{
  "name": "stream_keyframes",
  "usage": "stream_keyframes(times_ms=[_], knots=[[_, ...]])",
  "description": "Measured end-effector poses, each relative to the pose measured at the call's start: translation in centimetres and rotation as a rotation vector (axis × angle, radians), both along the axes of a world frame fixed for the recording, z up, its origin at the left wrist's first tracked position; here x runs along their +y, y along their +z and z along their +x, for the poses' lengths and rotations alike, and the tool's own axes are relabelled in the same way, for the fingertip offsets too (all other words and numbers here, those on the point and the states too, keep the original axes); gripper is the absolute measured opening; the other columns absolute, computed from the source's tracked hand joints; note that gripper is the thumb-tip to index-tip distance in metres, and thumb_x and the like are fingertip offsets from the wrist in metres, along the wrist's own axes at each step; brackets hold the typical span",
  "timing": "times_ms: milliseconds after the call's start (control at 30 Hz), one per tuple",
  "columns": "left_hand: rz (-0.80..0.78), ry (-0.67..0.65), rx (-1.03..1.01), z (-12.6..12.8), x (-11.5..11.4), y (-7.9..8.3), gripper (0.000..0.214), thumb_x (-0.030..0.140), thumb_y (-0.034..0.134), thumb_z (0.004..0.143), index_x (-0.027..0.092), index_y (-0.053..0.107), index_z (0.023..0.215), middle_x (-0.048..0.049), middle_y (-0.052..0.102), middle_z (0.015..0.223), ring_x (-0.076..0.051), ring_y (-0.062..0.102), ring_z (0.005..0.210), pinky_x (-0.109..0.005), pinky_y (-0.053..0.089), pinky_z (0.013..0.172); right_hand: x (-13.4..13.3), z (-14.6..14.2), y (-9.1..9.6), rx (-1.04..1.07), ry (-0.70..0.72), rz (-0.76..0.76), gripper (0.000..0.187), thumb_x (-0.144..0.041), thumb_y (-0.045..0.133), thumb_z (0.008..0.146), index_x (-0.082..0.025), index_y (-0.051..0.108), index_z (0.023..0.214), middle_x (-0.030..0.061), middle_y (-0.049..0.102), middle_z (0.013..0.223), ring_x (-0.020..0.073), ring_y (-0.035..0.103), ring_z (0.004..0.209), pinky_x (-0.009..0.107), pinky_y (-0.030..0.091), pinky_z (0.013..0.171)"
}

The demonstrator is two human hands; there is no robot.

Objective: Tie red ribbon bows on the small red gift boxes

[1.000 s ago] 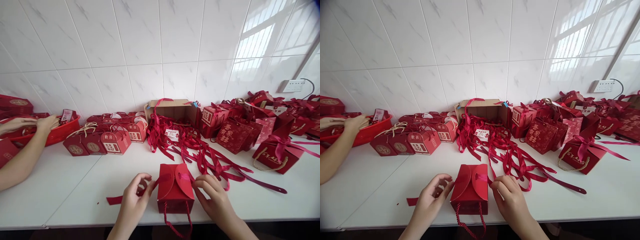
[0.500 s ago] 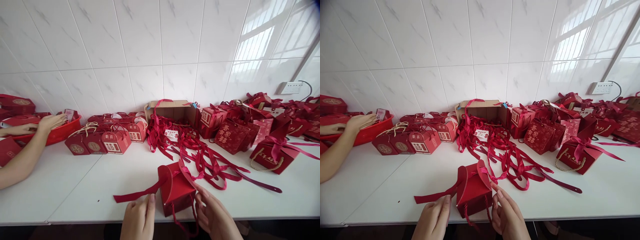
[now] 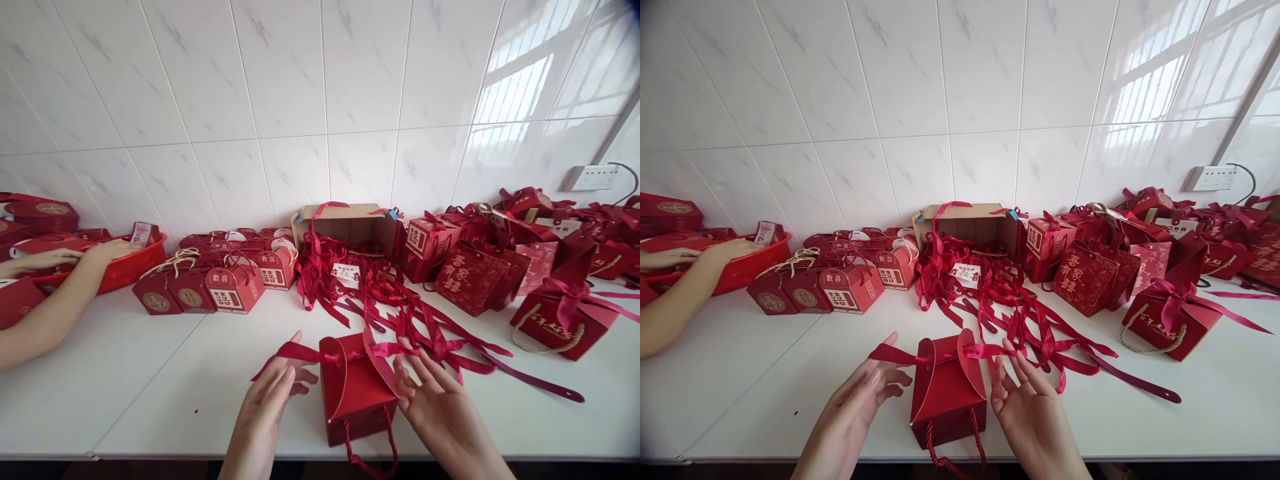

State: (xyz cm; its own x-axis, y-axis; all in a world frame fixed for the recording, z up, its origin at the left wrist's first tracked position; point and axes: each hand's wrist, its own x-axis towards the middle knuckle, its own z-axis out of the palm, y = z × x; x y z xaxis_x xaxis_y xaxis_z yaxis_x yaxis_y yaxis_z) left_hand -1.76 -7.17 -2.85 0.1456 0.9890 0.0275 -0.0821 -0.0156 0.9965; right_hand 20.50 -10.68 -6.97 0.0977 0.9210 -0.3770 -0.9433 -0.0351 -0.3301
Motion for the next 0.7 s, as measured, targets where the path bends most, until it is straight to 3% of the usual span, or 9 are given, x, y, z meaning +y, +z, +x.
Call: stream_keyframes(times_ms=[133,267,333,500,700], knots=[[0.035,0.106,-0.107,0.5,-0.3,1.3,0.047,0.044,0.063,0.079,0.021,0.061,0.120,-0.0050,0.068,0.090,-0.022,0.061,0.094,-0.029,0.048,0.076,0.5,0.6,1.3,-0.081,-0.114,0.033,0.018,-0.025,0.066,0.081,-0.027,0.067,0.099,-0.0001,0.058,0.080,0.0101,0.057,0.065,0.019,0.051,0.052],[-0.011,0.196,-0.205,0.9,0.0,2.0,0.057,0.047,0.065,0.078,0.024,0.053,0.129,0.0013,0.063,0.070,-0.016,0.062,0.073,-0.025,0.046,0.064,0.5,1.0,2.9,-0.126,-0.209,0.135,0.019,-0.023,0.066,0.081,-0.025,0.067,0.100,-0.0017,0.057,0.082,0.0076,0.056,0.066,0.017,0.051,0.055],[-0.026,0.229,-0.254,0.9,0.3,2.0,0.054,0.050,0.065,0.077,0.021,0.060,0.122,0.0006,0.063,0.065,-0.015,0.061,0.067,-0.025,0.046,0.063,0.4,1.1,3.6,-0.197,-0.250,0.178,0.018,-0.027,0.068,0.079,-0.024,0.066,0.097,-0.0022,0.057,0.083,0.0084,0.056,0.069,0.019,0.053,0.061],[0.031,0.357,-0.296,0.4,1.1,2.0,0.037,0.049,0.078,0.062,0.015,0.074,0.077,-0.0048,0.070,0.069,-0.017,0.062,0.063,-0.032,0.052,0.066,0.4,1.2,4.8,-0.277,-0.319,0.242,0.011,-0.031,0.070,0.077,-0.022,0.065,0.082,-0.0030,0.058,0.082,0.0082,0.054,0.068,0.020,0.052,0.060],[0.207,0.506,-0.203,-0.2,1.4,3.2,0.027,0.037,0.082,0.062,0.020,0.075,0.082,0.0009,0.069,0.072,-0.012,0.058,0.067,-0.023,0.048,0.064,0.9,1.5,5.4,-0.487,-0.443,0.322,0.010,-0.026,0.072,0.075,-0.023,0.070,0.084,-0.0011,0.065,0.091,0.0091,0.058,0.078,0.018,0.051,0.065]])
